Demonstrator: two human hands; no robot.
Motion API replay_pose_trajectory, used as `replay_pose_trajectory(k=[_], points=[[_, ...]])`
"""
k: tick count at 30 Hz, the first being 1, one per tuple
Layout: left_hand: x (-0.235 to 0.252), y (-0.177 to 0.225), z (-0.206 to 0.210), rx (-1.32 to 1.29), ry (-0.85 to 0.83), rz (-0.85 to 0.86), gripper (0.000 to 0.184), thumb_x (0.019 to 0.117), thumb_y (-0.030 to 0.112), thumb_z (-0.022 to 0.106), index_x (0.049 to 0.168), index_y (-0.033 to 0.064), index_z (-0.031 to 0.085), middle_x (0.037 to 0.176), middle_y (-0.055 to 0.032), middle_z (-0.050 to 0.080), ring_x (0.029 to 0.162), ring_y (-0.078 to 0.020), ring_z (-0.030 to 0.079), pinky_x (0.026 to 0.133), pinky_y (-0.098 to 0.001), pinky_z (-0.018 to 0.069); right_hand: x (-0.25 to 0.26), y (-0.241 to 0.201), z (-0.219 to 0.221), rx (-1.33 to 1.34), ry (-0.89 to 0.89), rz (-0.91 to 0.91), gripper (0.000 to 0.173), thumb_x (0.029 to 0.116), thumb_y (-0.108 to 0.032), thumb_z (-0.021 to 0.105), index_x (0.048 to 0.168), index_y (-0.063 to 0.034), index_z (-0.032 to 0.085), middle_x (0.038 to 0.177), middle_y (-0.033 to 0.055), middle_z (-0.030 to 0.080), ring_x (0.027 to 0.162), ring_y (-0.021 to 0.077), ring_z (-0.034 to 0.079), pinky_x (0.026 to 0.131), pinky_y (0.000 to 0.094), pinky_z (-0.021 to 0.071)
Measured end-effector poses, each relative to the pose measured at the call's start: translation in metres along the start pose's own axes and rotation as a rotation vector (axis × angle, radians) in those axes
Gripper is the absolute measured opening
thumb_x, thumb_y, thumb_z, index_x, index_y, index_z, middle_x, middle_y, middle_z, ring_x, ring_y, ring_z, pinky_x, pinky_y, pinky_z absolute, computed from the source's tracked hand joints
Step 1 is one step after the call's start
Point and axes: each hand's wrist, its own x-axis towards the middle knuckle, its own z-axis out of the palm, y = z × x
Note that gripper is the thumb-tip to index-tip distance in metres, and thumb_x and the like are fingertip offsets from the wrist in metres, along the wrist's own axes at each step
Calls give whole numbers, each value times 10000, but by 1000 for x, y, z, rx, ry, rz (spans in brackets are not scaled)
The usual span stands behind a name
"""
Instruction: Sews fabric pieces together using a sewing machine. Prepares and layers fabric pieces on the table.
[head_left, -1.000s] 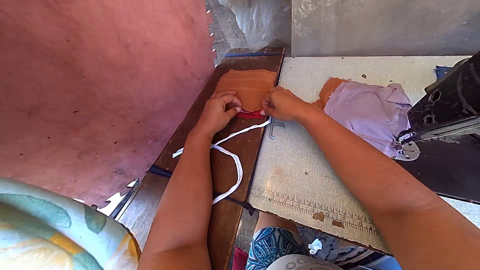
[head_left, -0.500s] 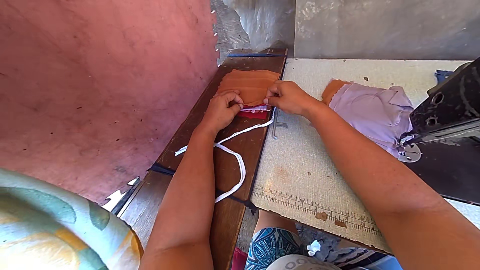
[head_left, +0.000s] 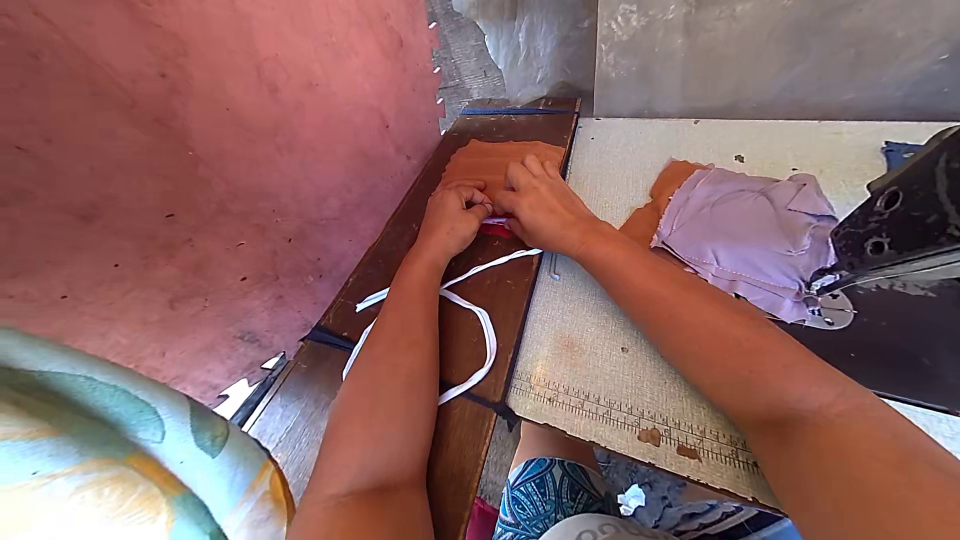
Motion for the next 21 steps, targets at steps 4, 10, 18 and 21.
replay_pose_trajectory(k=[4,10,18,21], points=[[1,2,0,-14,17,-50,184,1021,133,592,1025,33,745,1350,-90,664,1324,-207,564,1131,-443,401,-2,0,9,-33,10,-3,126,949,-92,627,985,-68,745,970,178,613,1016,387,590,809,503,460],[4,6,3,-38,110,-97,173,1055,168,564,1114,47,673,1082,-128,694,1050,-239,657,954,-471,496,-4,2,8,55,-66,42,63,920,-112,679,925,-87,737,993,163,606,1043,378,574,850,504,474],[3,6,3,-82,140,-75,185,1061,165,556,1151,40,659,1061,-116,705,1004,-209,671,932,-433,513,12,5,-5,180,54,221,576,861,-189,784,1380,-45,581,1292,248,591,1244,461,538,982,596,467],[3,7,2,-83,148,-68,190,1065,169,550,1149,37,657,1067,-120,707,1004,-209,677,934,-435,519,23,9,-7,172,-189,284,538,926,-170,741,1406,-35,540,1336,211,621,1287,416,561,1043,598,447]])
